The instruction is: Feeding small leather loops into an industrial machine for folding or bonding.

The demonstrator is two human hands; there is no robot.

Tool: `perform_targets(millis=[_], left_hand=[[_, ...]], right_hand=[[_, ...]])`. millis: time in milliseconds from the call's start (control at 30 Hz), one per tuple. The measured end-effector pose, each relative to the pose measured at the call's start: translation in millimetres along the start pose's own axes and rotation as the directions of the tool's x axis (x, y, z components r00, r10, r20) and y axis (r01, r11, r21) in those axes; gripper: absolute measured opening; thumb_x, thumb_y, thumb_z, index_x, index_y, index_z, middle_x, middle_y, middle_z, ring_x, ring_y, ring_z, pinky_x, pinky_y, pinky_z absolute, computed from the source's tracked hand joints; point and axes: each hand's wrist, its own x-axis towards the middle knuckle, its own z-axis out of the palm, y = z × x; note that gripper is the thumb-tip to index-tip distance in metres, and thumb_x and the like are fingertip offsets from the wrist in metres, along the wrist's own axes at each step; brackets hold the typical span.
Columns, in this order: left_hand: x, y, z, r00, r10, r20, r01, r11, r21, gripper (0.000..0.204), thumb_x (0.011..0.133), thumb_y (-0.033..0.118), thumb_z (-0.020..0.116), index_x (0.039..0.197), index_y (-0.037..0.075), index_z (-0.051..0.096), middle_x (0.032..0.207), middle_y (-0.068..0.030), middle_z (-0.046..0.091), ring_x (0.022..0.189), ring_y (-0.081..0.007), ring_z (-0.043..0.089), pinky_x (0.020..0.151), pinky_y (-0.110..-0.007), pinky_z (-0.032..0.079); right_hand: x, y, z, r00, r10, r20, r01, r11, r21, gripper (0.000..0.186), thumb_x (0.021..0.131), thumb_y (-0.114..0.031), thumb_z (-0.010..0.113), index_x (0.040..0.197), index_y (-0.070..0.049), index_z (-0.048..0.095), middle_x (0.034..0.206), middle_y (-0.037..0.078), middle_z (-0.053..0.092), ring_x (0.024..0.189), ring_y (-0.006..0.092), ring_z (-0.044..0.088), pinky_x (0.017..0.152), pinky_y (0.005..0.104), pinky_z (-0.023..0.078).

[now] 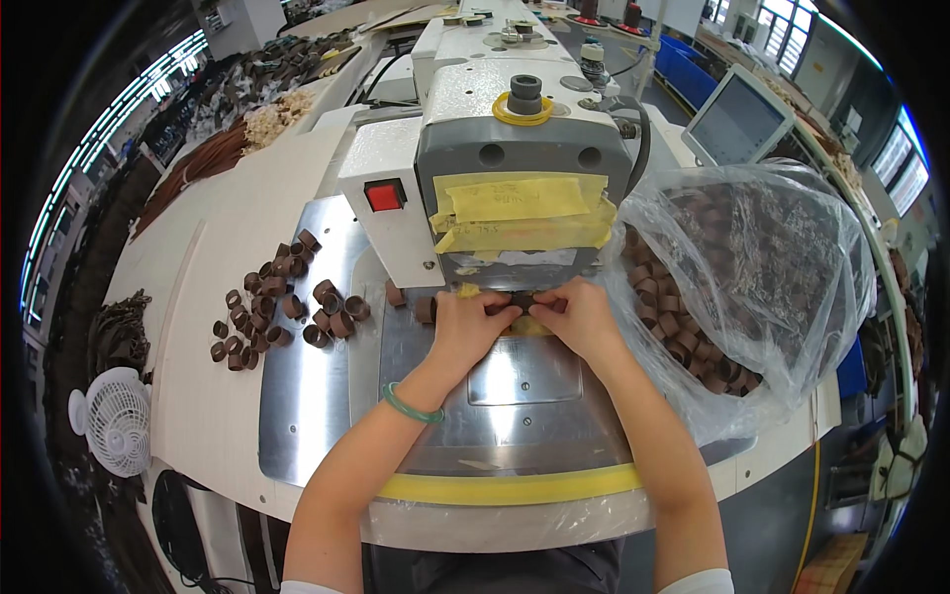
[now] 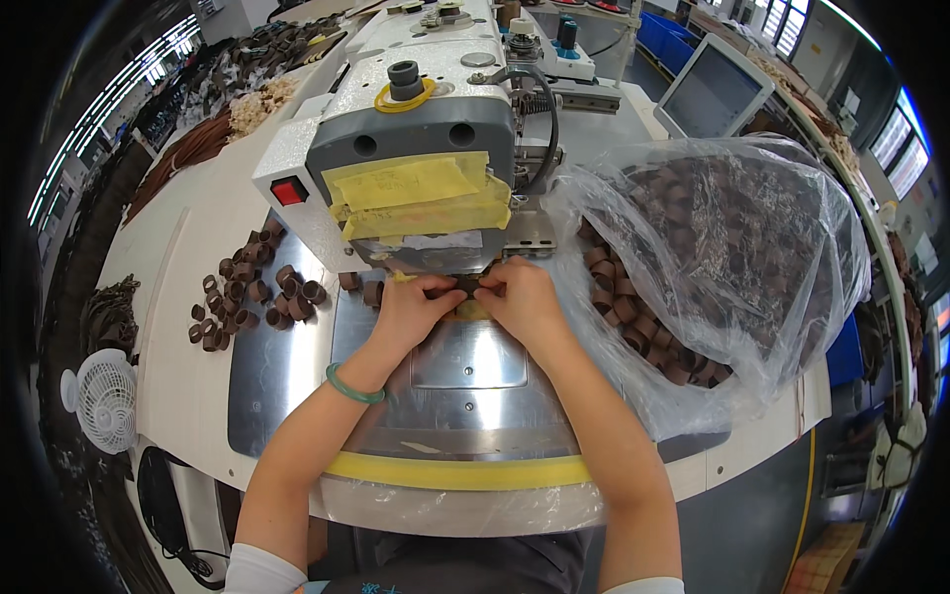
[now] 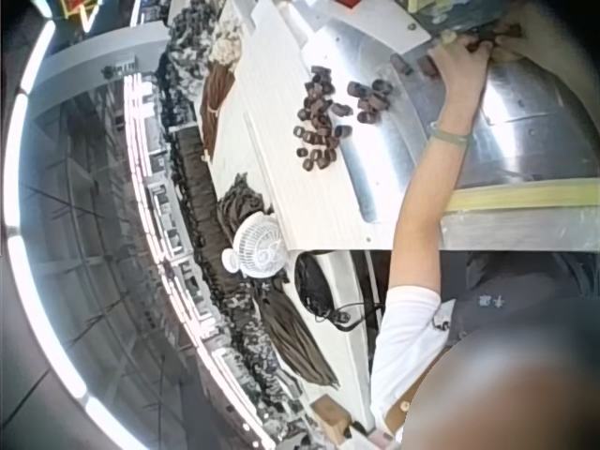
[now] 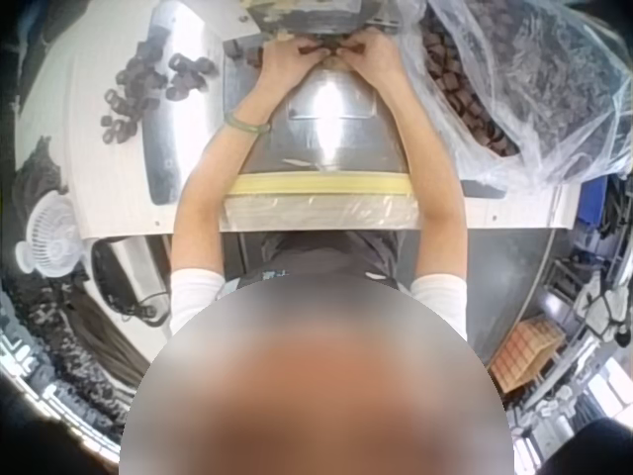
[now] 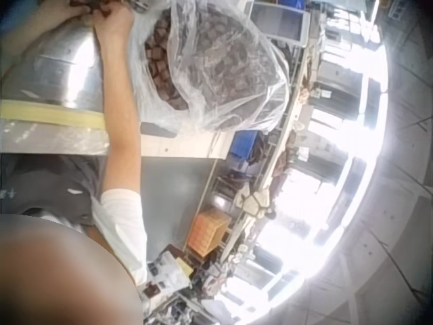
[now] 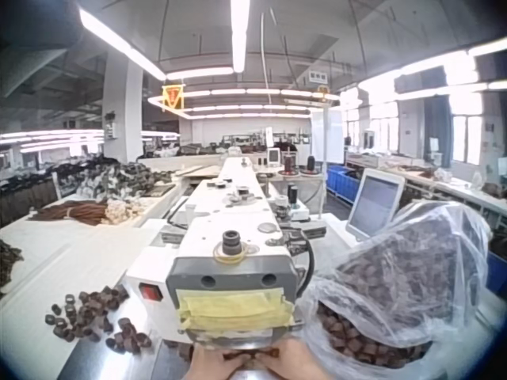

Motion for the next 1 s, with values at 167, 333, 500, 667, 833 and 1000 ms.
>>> perform_targets(millis=[167,333,500,667,833,1000], left_hand=[[0.4,0.5,-1.7,1.0,0.018,-0.002,-0.018,0.999,-0.045,0.023,0.069,0.015,0.069,0.081,-0.004,0.064,0.068,-0.0113,0.064,0.059,-0.0135,0.059,0.056,-0.023,0.047],[1.1,1.3,-2.0,1.0,-0.006,0.012,0.006,1.0,-0.03,0.023,0.069,0.015,0.069,0.081,-0.004,0.065,0.068,-0.0107,0.064,0.059,-0.0131,0.06,0.056,-0.024,0.047],[1.2,-0.2,-1.6,1.0,-0.003,0.0,0.003,0.999,-0.04,0.023,0.068,0.016,0.069,0.081,-0.003,0.065,0.069,-0.0106,0.064,0.06,-0.0131,0.059,0.057,-0.024,0.047],[1.4,-0.5,-1.4,1.0,-0.009,0.01,0.009,0.998,-0.067,0.024,0.068,0.017,0.069,0.081,-0.003,0.065,0.07,-0.0105,0.064,0.06,-0.0134,0.059,0.058,-0.024,0.047],[1.8,-1.2,-1.7,1.0,0.005,0.002,-0.005,0.998,-0.056,0.024,0.068,0.017,0.069,0.081,-0.003,0.065,0.069,-0.0097,0.064,0.059,-0.0135,0.059,0.057,-0.024,0.046],[2.2,1.2,-3.0,0.999,-0.02,0.029,0.021,0.999,-0.034,0.024,0.068,0.017,0.069,0.08,-0.003,0.065,0.068,-0.01,0.063,0.058,-0.0132,0.058,0.057,-0.024,0.046]], right_hand=[[-0.4,-0.6,-0.4,1.0,-0.01,-0.006,0.01,1.0,0.002,0.014,0.063,-0.007,0.068,0.073,0.0,0.063,0.071,0.013,0.058,0.062,0.025,0.059,0.059,0.0309,0.048],[-2.5,-4.3,-0.4,0.998,-0.018,-0.052,0.018,1.0,-0.011,0.016,0.063,-0.007,0.068,0.075,0.001,0.063,0.071,0.013,0.057,0.061,0.0249,0.059,0.058,0.0309,0.047],[-2.2,-0.5,2.7,0.999,-0.015,-0.048,0.017,0.999,0.029,0.016,0.063,-0.006,0.068,0.076,0.002,0.062,0.072,0.013,0.056,0.061,0.0248,0.059,0.057,0.0308,0.047],[-3.1,-1.4,1.9,0.999,-0.017,-0.051,0.019,0.999,0.029,0.016,0.063,-0.006,0.068,0.076,0.002,0.062,0.072,0.013,0.056,0.061,0.0248,0.059,0.058,0.0309,0.048],[-2.8,-0.4,2.8,0.998,-0.028,-0.05,0.03,0.999,0.031,0.016,0.064,-0.006,0.068,0.076,0.002,0.062,0.071,0.013,0.056,0.062,0.0249,0.059,0.058,0.0308,0.048],[-2.5,1.9,4.3,0.998,-0.03,-0.052,0.032,0.999,0.039,0.016,0.064,-0.006,0.068,0.076,0.002,0.062,0.071,0.013,0.056,0.062,0.0252,0.059,0.058,0.0311,0.048]])
